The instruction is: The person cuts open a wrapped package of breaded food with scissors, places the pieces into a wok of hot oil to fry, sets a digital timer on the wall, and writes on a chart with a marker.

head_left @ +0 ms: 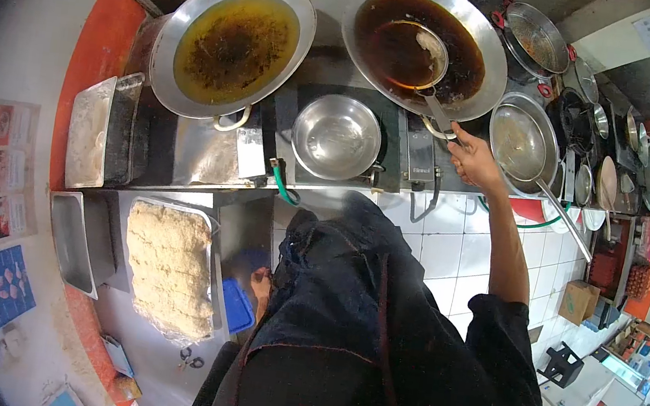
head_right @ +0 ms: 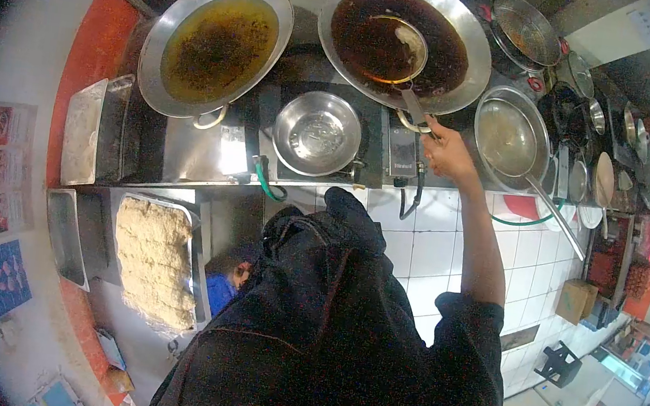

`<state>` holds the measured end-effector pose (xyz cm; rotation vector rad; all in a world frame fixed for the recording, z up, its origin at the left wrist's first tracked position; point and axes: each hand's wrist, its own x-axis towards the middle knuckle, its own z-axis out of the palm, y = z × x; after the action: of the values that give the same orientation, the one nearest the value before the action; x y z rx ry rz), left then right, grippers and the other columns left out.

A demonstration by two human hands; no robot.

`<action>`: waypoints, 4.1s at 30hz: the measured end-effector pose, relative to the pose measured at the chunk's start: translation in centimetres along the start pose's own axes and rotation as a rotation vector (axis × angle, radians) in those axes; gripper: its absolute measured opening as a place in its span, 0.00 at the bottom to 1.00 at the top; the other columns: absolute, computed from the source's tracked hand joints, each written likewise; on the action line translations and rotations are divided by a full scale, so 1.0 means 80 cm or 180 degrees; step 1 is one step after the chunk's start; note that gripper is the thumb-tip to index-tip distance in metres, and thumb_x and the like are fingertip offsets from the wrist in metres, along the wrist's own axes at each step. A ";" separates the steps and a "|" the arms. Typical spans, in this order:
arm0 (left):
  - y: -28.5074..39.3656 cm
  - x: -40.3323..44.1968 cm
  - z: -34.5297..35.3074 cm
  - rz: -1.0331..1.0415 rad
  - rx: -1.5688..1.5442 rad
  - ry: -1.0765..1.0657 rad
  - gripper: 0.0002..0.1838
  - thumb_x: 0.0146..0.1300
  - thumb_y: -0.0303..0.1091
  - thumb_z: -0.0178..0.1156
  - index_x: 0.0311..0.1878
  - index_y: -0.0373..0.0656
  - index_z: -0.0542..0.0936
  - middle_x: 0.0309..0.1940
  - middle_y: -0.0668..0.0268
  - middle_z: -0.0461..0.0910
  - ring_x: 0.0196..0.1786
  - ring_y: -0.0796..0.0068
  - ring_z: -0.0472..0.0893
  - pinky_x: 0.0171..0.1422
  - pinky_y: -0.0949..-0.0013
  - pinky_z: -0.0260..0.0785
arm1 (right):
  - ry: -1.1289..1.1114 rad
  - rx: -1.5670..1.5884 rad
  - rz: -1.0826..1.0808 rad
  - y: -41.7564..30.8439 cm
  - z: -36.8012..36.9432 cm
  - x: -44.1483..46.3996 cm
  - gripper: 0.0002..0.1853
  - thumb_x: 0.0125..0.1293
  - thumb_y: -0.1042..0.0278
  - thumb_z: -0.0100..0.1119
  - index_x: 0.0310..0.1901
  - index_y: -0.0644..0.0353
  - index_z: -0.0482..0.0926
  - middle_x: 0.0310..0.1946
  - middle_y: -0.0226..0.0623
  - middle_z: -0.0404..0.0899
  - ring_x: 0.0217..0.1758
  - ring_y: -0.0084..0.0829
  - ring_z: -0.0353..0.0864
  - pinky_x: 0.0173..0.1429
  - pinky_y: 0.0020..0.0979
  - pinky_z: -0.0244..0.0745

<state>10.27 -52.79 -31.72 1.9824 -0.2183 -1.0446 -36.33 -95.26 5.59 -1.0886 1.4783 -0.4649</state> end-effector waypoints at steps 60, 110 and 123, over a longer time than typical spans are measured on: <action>-0.037 -0.030 0.006 0.0397 -0.0556 0.0302 0.09 0.60 0.22 0.64 0.38 0.38 0.72 0.33 0.65 0.77 0.37 0.75 0.76 0.46 0.70 0.70 | 0.0656 0.0985 -0.0500 -0.098 0.091 0.134 0.36 0.71 0.77 0.51 0.78 0.64 0.51 0.20 0.30 0.69 0.16 0.21 0.65 0.19 0.27 0.60; 0.036 -0.089 -0.104 0.0441 0.0050 0.0121 0.10 0.66 0.34 0.62 0.39 0.37 0.85 0.31 0.65 0.84 0.36 0.74 0.81 0.43 0.70 0.73 | 0.0884 -0.2165 -0.1510 0.177 0.252 -0.150 0.35 0.69 0.83 0.45 0.76 0.46 0.62 0.40 0.59 0.82 0.37 0.55 0.82 0.43 0.48 0.78; 0.015 -0.147 -0.139 -0.0746 -0.0393 0.0261 0.09 0.64 0.32 0.64 0.45 0.39 0.81 0.33 0.66 0.83 0.34 0.76 0.80 0.40 0.72 0.73 | 0.0672 -0.1730 -0.1459 0.212 0.256 -0.123 0.31 0.72 0.78 0.48 0.77 0.50 0.61 0.28 0.43 0.80 0.24 0.42 0.75 0.32 0.36 0.73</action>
<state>11.30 -40.81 -20.78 1.9661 0.1235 -1.0927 -24.61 -72.95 -7.38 -1.8782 1.5821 -0.5187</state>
